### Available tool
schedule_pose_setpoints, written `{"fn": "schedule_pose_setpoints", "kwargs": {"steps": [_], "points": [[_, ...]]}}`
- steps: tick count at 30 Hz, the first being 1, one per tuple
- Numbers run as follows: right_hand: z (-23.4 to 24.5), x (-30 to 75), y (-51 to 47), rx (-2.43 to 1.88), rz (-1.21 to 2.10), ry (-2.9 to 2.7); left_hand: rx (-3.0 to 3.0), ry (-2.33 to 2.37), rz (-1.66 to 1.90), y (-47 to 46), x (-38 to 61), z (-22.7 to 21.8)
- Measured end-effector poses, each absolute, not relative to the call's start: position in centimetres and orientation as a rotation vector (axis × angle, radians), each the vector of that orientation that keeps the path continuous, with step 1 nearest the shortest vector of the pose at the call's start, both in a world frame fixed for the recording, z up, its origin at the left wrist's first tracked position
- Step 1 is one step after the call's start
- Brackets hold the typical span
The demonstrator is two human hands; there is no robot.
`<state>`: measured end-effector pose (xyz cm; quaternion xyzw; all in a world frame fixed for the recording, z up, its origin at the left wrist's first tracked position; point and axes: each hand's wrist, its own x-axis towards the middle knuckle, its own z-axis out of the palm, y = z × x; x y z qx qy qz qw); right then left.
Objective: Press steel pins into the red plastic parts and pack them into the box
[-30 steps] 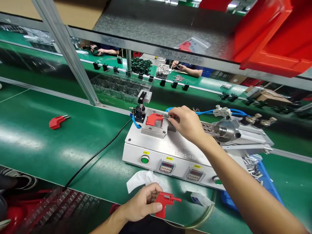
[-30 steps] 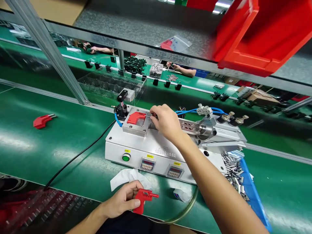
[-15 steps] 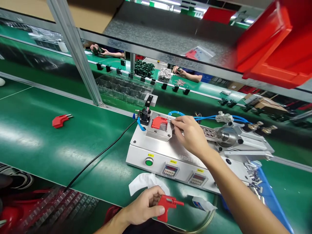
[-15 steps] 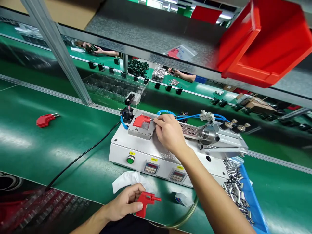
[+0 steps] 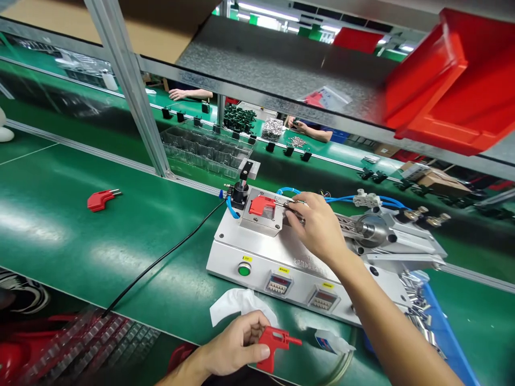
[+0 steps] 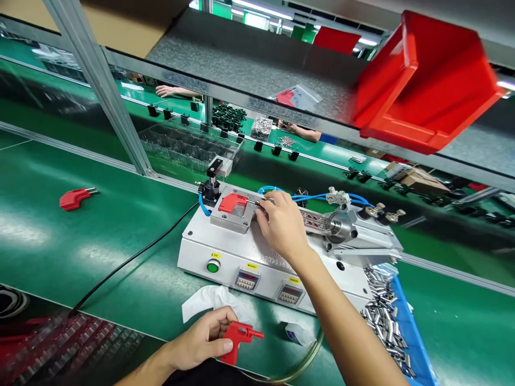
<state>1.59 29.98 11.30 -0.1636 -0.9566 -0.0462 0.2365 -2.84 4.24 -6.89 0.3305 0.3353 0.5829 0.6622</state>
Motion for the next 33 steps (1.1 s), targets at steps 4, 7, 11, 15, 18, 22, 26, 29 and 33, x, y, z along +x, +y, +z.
{"fn": "schedule_pose_setpoints", "kwargs": {"steps": [4,7,11,15,18,22,26,29,33], "points": [[11.5,1.2,30.0,-0.451,-0.142,-2.626,0.726,0.756,1.334,4.3,-2.8,-6.8],[11.0,1.3,29.7,-0.428,-0.114,-2.616,0.724,0.765,1.331,4.3,-2.8,-6.9],[10.0,1.6,29.5,-0.424,-0.028,-2.546,0.74,0.767,1.308,4.3,-2.9,-7.0],[9.4,1.6,29.6,-0.473,0.067,-2.538,0.733,0.74,1.298,4.3,-3.1,-6.9],[9.6,1.6,29.6,-0.472,0.029,-2.563,0.748,0.733,1.288,4.3,-3.0,-6.9],[10.2,1.6,29.7,-0.475,0.003,-2.564,0.75,0.74,1.297,4.5,-3.1,-6.9],[10.2,1.9,29.7,-0.435,-0.104,-2.571,0.737,0.729,1.308,4.6,-3.1,-6.9],[10.2,1.9,29.3,-0.431,-0.156,-2.546,0.75,0.742,1.298,4.5,-3.0,-7.2],[11.3,0.0,29.1,-0.42,-0.052,-2.57,0.747,0.75,1.312,4.6,-2.9,-7.5]]}}
